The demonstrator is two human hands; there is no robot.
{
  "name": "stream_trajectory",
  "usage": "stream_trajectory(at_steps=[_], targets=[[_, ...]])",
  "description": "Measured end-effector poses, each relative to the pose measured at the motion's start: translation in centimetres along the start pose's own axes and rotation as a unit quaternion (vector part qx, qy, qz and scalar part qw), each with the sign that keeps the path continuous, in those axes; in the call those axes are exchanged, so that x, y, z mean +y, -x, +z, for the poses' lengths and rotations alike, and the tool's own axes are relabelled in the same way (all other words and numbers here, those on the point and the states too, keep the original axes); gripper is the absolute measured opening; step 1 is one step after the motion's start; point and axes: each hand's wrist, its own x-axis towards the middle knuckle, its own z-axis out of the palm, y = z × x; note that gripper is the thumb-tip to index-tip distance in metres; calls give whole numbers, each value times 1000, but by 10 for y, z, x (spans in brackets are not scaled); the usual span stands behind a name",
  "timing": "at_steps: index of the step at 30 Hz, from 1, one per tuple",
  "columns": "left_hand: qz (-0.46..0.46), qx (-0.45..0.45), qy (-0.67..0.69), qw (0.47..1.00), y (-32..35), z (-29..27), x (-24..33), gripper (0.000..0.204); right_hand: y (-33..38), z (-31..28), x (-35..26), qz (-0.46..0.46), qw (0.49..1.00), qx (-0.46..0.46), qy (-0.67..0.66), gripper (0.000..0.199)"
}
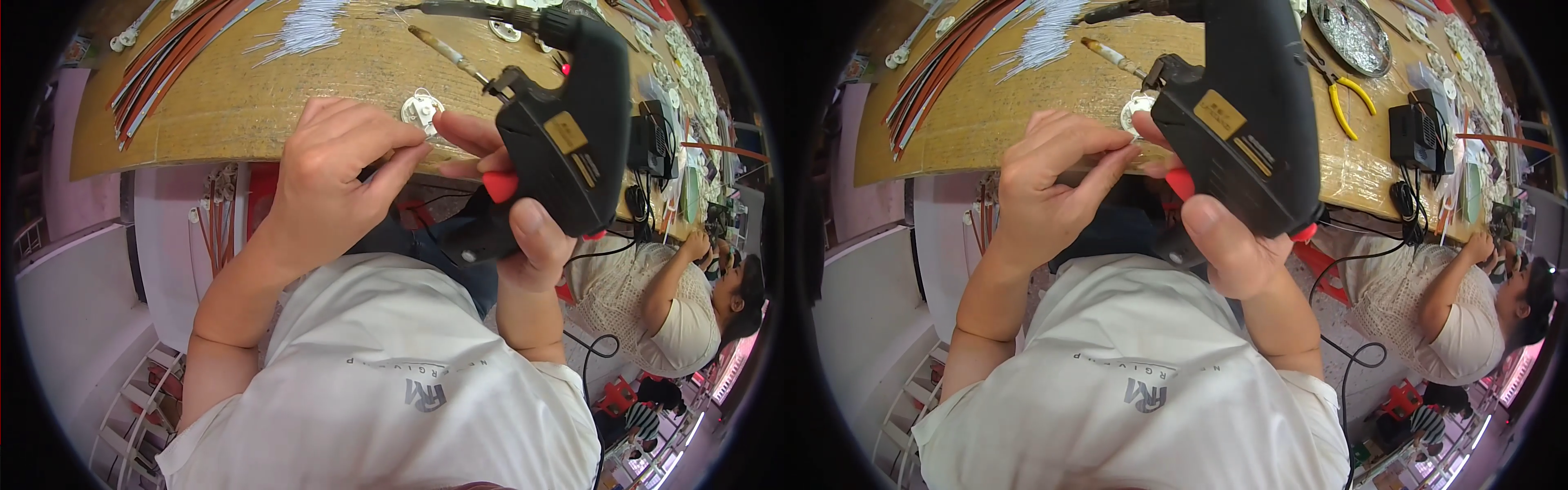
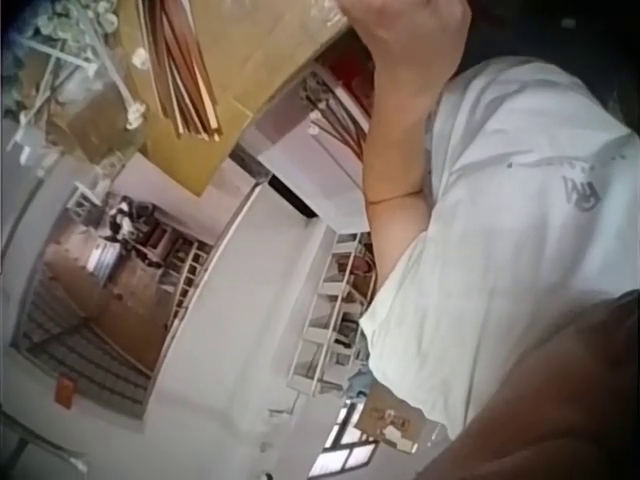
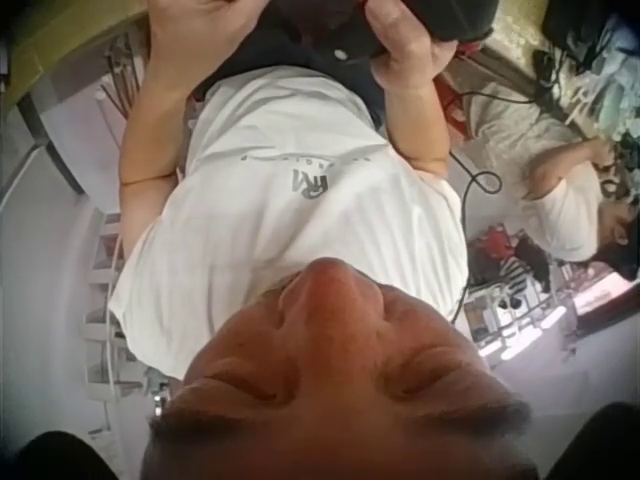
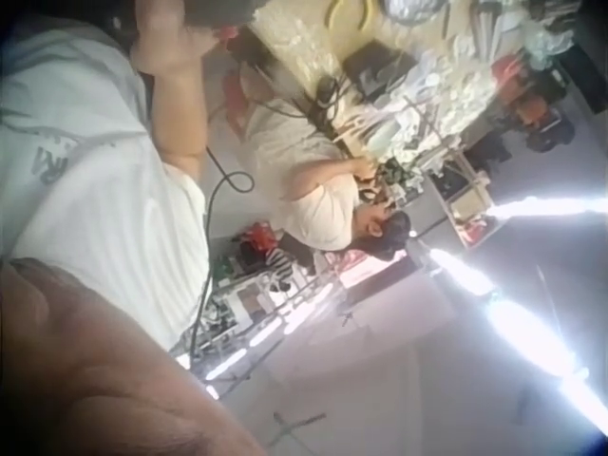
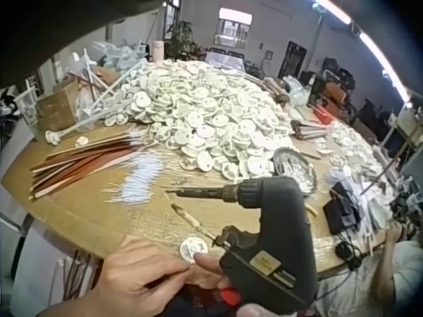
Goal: The person is using a glue gun to attach small circular plastic components onto an LED strip.
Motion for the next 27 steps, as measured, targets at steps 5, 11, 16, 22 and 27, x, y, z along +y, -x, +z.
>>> stream_trajectory(at_steps=[5,11,16,22,27], targets=[[-10,10,24,1000,-1,2,1,9,-7,-5,6,-9,1000,-2,25,58],[-74,-2,71,995,-4,-2,2,7,-10,-7,0,30,997,75,0,57],[-99,-31,76,992,-5,-11,2,6,-11,0,3,46,997,57,0,46],[-117,-54,81,988,3,-16,5,10,-6,1,7,60,998,33,-14,35],[-117,-20,69,990,-1,-10,3,8,-3,0,7,40,997,61,-2,45]])
